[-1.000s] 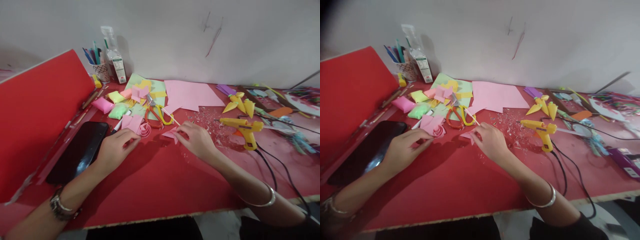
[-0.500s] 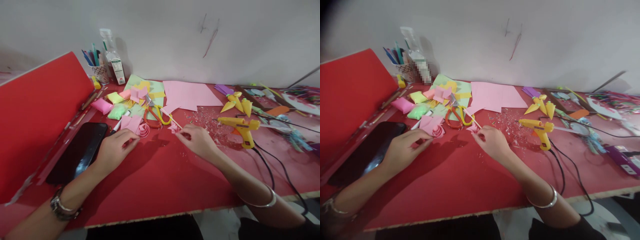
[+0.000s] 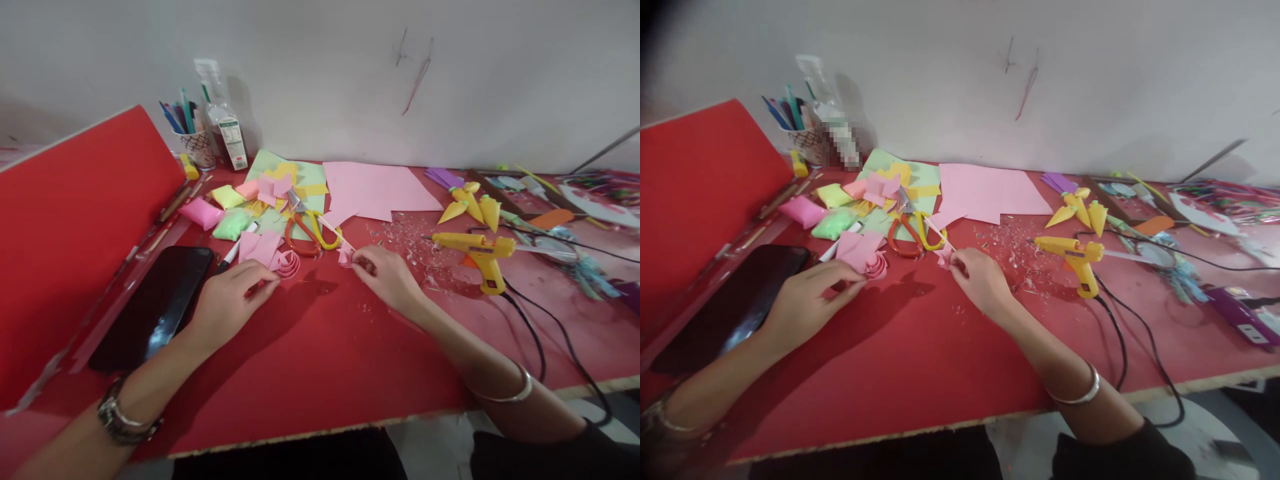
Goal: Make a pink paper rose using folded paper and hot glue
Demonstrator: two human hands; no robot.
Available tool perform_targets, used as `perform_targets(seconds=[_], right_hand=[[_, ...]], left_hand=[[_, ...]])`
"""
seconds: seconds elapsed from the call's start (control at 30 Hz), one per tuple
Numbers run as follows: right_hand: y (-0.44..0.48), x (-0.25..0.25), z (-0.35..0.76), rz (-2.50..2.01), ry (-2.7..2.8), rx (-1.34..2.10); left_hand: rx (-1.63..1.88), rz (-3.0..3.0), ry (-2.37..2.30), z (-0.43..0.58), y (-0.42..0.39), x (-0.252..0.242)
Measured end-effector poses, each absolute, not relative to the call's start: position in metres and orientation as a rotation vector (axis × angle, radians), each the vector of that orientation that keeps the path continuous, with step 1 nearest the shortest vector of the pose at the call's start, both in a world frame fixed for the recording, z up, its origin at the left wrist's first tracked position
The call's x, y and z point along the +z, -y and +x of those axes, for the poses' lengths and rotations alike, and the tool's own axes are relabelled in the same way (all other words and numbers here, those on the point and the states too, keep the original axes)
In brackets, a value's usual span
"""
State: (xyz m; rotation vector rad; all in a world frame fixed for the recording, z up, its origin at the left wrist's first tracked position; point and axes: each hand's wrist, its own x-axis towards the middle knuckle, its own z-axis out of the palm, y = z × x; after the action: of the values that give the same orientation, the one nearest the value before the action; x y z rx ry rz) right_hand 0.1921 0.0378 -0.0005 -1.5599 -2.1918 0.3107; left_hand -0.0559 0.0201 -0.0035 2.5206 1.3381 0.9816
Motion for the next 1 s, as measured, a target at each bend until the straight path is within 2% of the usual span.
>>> perform_targets(seconds=[0.3,0.63,0.87,1.0], right_hand=[[-0.038,0.0,0.194,-1.422,2.171,0.407],[-0.026,-0.005,0.196,-0.921,2.473,-0.061],[-0.03,0.002,0.195,-0.94,2.468,0.205],[-0.029,0.004,0.194,-1.004,2.342,0.24]], left_hand=[[0.964,2.523,-1.303,-0.055,-0.019,-0.007],[0.9,2.65,-0.909,-0.052,-0.02,-0.011],[0.985,2.638,-1.003,-0.053,-0.019,-0.008],[0.973,2.673,-1.014,-0.053,-0.019,-0.009]])
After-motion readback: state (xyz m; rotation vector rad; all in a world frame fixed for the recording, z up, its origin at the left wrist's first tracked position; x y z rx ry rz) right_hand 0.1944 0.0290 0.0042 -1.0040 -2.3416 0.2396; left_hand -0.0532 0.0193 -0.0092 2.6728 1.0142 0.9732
